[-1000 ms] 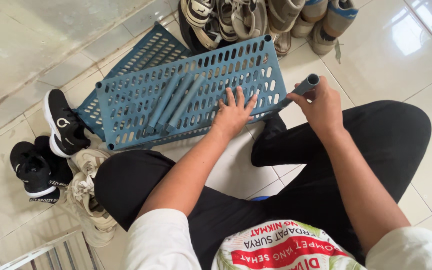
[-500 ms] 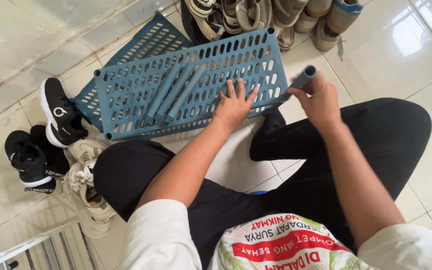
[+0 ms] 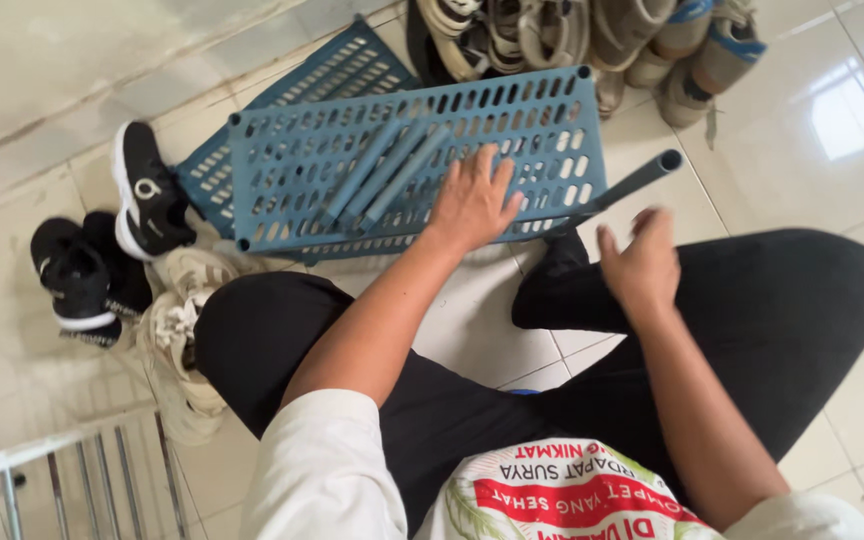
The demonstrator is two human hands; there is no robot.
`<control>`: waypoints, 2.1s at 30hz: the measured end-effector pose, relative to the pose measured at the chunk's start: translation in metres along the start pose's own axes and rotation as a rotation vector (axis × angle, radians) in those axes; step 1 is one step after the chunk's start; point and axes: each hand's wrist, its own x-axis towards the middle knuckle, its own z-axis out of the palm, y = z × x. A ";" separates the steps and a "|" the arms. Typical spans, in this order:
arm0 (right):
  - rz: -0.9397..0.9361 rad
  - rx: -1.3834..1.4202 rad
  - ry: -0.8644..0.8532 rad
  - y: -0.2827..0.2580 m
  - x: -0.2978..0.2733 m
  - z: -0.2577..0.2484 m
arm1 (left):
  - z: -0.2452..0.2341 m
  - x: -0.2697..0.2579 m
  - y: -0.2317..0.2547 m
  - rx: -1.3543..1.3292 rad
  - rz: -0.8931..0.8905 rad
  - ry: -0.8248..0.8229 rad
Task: The person assembles a blue plastic shoe rack by inserting cylindrical connectors into the perforated panels. They align the panels, insert the connectors, and adjust the pieces to form a stable structure.
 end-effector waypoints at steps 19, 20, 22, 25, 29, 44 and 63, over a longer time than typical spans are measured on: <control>-0.062 0.879 -0.547 -0.151 0.040 0.103 | -0.069 -0.050 -0.047 0.211 -0.123 0.134; -0.092 0.874 -0.522 -0.151 0.045 0.097 | -0.081 -0.046 -0.039 0.152 -0.081 0.201; -0.147 0.861 -0.479 -0.149 0.051 0.081 | -0.105 -0.038 -0.026 0.103 -0.046 0.270; -0.219 1.003 -0.525 -0.151 0.072 0.052 | -0.133 -0.025 -0.009 0.085 -0.006 0.355; -0.237 0.961 -0.427 -0.157 0.093 0.005 | -0.140 -0.002 -0.007 -0.048 -0.171 0.131; -0.485 0.712 -0.210 -0.082 0.138 -0.120 | -0.073 0.001 -0.035 0.268 -0.173 0.128; -0.245 0.341 -0.238 -0.047 0.244 -0.030 | -0.032 0.067 -0.023 0.127 -0.148 -0.061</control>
